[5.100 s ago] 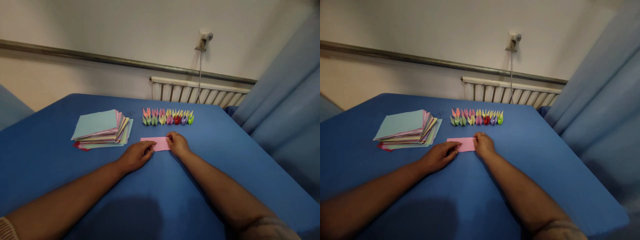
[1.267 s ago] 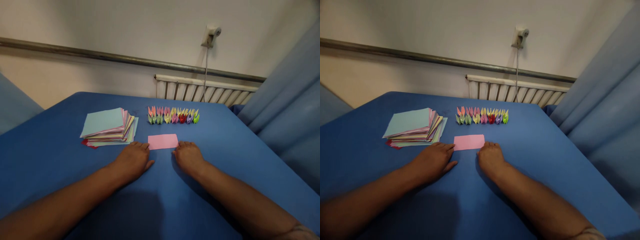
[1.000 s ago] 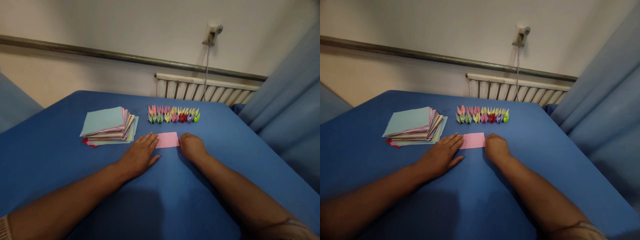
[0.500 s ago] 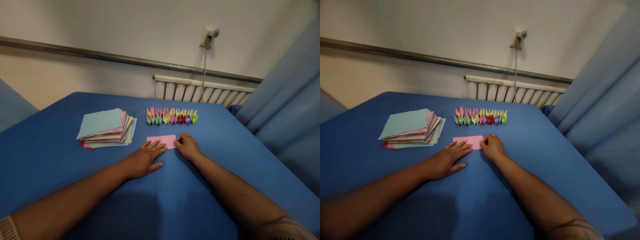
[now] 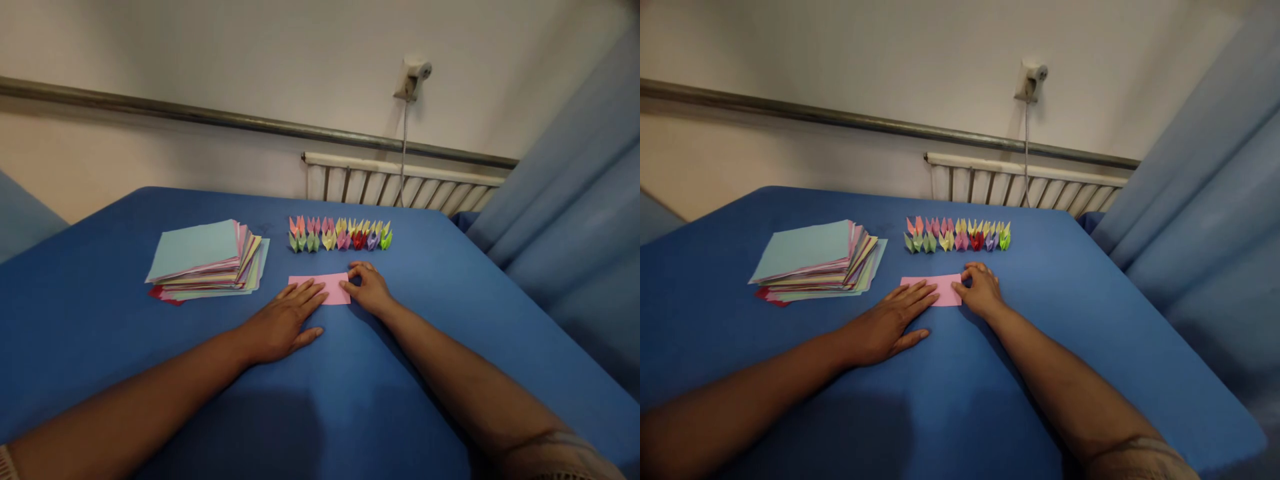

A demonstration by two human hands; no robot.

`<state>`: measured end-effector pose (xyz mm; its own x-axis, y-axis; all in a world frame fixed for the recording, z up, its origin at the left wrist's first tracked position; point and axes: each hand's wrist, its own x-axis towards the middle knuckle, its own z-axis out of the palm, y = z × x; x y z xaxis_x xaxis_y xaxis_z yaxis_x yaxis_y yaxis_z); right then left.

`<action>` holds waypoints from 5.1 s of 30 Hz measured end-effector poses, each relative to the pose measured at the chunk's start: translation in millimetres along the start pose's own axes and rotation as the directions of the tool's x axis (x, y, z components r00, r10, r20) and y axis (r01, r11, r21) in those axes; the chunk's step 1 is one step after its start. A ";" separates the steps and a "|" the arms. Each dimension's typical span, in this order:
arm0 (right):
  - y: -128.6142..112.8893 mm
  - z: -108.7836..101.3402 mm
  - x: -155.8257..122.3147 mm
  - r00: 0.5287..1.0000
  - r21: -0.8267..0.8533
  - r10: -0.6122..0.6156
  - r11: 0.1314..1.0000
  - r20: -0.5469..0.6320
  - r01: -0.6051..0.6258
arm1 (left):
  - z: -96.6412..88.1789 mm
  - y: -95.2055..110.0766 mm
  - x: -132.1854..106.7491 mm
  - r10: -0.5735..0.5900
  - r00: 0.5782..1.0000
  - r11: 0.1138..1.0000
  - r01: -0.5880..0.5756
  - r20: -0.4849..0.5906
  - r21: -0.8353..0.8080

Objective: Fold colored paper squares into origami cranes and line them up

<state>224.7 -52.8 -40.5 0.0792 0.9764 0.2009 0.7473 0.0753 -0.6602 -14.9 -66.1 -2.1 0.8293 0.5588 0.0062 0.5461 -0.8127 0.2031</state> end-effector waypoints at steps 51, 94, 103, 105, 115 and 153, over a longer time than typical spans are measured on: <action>-36.7 0.6 -32.0 0.965 -0.197 -0.206 0.951 0.160 0.236 | -53.0 -23.1 -24.4 -0.157 0.975 0.976 0.128 0.158 0.175; -25.2 5.8 10.8 0.981 0.521 -0.095 0.853 0.171 -0.008 | 0.1 -38.9 10.0 -0.550 0.798 0.557 0.128 -0.248 -0.821; -40.6 7.3 9.0 0.995 0.726 -0.083 0.687 0.056 0.016 | -10.2 -30.4 7.8 -0.623 0.775 0.270 0.089 -0.103 -0.959; -38.3 8.5 10.0 0.997 0.748 -0.056 0.664 0.056 -0.005 | -10.2 -29.6 7.9 -0.646 0.754 0.271 0.085 -0.116 -0.959; -37.9 6.6 9.1 0.998 0.711 -0.053 0.703 0.023 0.021 | -16.2 -28.0 6.9 -0.659 0.728 0.353 0.080 -0.187 -0.932; -37.9 5.5 8.6 0.998 0.739 0.014 0.671 0.068 -0.060 | -19.4 -24.0 3.0 -0.701 0.666 0.382 0.048 -0.255 -0.923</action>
<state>193.4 -46.1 -17.7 0.0442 0.9889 0.1418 0.0092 0.1415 -0.9899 -27.8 -41.7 12.0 0.1396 0.9839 0.1119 0.1388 -0.1313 0.9816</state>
